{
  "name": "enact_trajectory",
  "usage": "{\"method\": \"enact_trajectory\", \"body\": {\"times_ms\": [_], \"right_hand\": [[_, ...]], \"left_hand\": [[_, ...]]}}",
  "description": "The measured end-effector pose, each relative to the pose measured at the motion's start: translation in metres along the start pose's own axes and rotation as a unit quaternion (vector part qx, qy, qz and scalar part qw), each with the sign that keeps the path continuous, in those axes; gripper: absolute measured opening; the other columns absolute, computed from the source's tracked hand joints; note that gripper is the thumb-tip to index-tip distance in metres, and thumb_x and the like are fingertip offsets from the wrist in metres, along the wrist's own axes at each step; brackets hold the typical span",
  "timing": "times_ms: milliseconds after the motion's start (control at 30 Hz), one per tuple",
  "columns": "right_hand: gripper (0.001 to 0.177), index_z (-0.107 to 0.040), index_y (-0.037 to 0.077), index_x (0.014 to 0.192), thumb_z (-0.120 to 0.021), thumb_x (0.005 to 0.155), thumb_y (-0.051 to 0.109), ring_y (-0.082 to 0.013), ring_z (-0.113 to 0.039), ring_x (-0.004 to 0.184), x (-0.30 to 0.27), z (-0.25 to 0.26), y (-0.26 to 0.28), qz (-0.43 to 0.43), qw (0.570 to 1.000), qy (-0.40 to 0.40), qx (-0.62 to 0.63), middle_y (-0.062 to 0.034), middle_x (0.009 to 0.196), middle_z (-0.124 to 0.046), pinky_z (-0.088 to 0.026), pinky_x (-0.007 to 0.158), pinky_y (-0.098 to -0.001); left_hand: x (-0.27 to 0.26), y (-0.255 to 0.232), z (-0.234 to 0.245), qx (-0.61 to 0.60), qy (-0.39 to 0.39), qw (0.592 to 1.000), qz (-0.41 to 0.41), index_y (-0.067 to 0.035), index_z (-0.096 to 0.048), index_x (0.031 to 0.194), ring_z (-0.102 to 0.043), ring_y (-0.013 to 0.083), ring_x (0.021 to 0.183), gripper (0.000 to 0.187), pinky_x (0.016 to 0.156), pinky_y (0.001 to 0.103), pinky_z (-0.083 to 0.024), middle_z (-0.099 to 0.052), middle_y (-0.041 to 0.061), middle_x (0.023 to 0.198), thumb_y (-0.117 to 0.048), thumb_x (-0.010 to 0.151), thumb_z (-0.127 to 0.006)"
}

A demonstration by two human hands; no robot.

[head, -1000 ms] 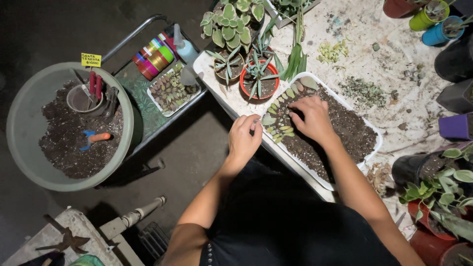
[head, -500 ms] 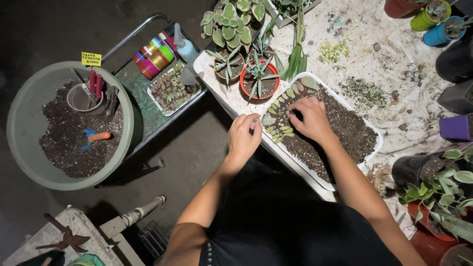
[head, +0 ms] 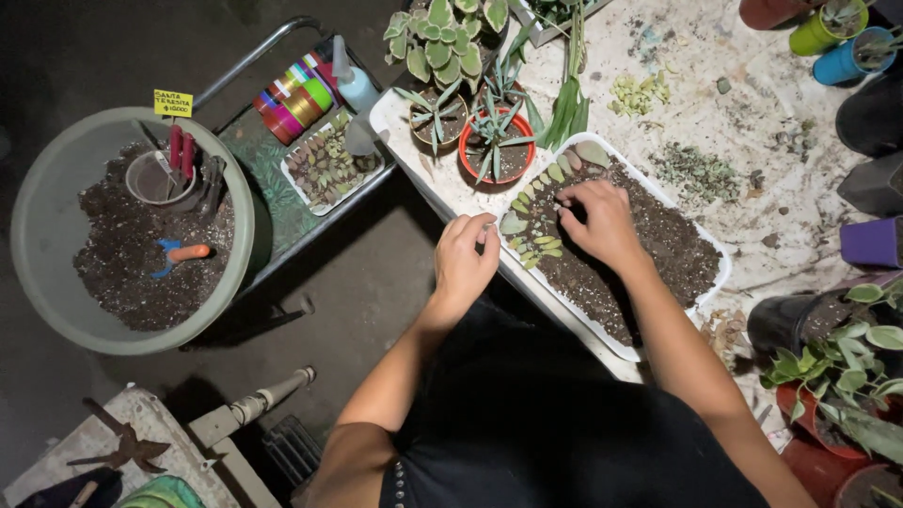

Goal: Planting succulent leaves into a tray of soil for propagation

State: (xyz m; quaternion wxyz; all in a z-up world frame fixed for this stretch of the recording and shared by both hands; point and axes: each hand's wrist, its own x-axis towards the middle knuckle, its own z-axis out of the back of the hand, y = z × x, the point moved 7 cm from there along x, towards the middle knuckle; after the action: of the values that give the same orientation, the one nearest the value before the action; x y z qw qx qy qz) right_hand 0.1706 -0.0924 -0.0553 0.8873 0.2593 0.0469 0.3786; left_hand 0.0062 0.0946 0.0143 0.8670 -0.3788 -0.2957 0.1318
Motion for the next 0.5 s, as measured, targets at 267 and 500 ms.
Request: {"method": "enact_trajectory", "body": {"times_ms": [267, 500], "right_hand": [[0.023, -0.073, 0.02, 0.105, -0.075, 0.088, 0.036, -0.0286, -0.062, 0.103, -0.003, -0.008, -0.004, -0.077, 0.996, 0.025, -0.026, -0.0007, 0.094, -0.069, -0.042, 0.088, -0.045], [0.018, -0.071, 0.02, 0.099, -0.076, 0.085, 0.031, -0.0278, -0.062, 0.105, -0.002, -0.01, 0.001, -0.068, 0.998, 0.002, -0.006, -0.0005, 0.096, -0.069, -0.042, 0.088, -0.043]], "left_hand": [[0.002, -0.003, 0.002, 0.007, 0.0, 1.0, -0.001, -0.009, -0.074, 0.096, -0.065, 0.0285, 0.07, 0.011, 0.067, 0.037, -0.056, -0.055, 0.005, 0.066, -0.011, 0.087, -0.067], [0.003, -0.004, 0.001, 0.003, 0.004, 1.0, -0.004, -0.008, -0.073, 0.096, -0.065, 0.0295, 0.07, 0.011, 0.067, 0.038, -0.056, -0.055, 0.006, 0.066, -0.01, 0.088, -0.066]]}}
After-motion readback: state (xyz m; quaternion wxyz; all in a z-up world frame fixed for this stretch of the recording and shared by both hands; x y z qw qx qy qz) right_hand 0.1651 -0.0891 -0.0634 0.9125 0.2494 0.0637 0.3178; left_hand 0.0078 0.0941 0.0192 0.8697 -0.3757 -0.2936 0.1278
